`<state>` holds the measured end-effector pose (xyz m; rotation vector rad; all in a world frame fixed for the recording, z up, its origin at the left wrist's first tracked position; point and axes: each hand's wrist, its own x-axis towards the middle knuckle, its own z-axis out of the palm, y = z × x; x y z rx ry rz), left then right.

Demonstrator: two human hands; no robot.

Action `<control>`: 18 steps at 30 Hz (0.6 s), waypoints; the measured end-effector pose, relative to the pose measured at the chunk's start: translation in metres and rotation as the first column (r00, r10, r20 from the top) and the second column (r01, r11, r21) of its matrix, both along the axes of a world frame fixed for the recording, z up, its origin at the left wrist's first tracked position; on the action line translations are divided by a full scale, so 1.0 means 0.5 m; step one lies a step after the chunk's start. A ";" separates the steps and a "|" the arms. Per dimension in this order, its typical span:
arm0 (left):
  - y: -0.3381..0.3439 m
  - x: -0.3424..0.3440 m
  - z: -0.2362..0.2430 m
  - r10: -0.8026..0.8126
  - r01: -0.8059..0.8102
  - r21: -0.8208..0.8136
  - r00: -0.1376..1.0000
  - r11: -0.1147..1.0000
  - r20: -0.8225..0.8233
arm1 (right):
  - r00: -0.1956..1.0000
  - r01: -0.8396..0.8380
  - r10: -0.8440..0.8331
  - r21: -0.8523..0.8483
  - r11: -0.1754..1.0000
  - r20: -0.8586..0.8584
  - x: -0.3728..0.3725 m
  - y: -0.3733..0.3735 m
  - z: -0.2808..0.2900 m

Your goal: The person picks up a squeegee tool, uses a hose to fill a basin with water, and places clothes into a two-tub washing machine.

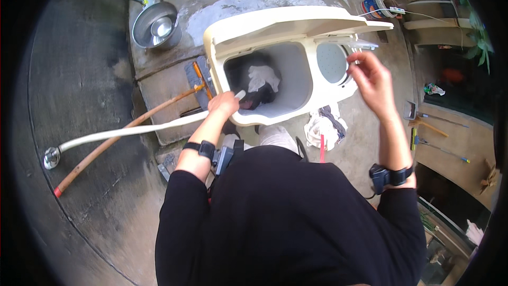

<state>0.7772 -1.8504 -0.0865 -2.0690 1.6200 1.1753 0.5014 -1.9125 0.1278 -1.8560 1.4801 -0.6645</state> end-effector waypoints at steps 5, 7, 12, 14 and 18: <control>-0.010 -0.013 0.038 0.079 -0.086 0.101 0.994 0.991 0.073 | 0.977 -0.202 0.202 -0.004 0.979 0.060 -0.011 -0.148 0.155; -0.006 -0.014 0.034 0.098 -0.108 0.096 0.990 0.989 0.104 | 0.955 -0.267 0.274 0.069 0.961 -0.111 -0.013 -0.233 0.172; -0.001 -0.017 0.035 0.152 -0.172 0.128 0.977 0.977 0.152 | 0.839 -0.244 0.377 0.348 0.905 -0.392 0.052 -0.422 0.103; -0.002 -0.022 0.034 0.138 -0.157 0.101 0.976 0.982 0.170 | 0.784 -0.249 0.458 0.464 0.850 -0.418 0.073 -0.474 0.048; 0.002 -0.025 0.031 0.179 -0.192 0.073 0.972 0.979 0.154 | 0.694 -0.163 0.562 0.662 0.732 -0.450 0.094 -0.536 -0.103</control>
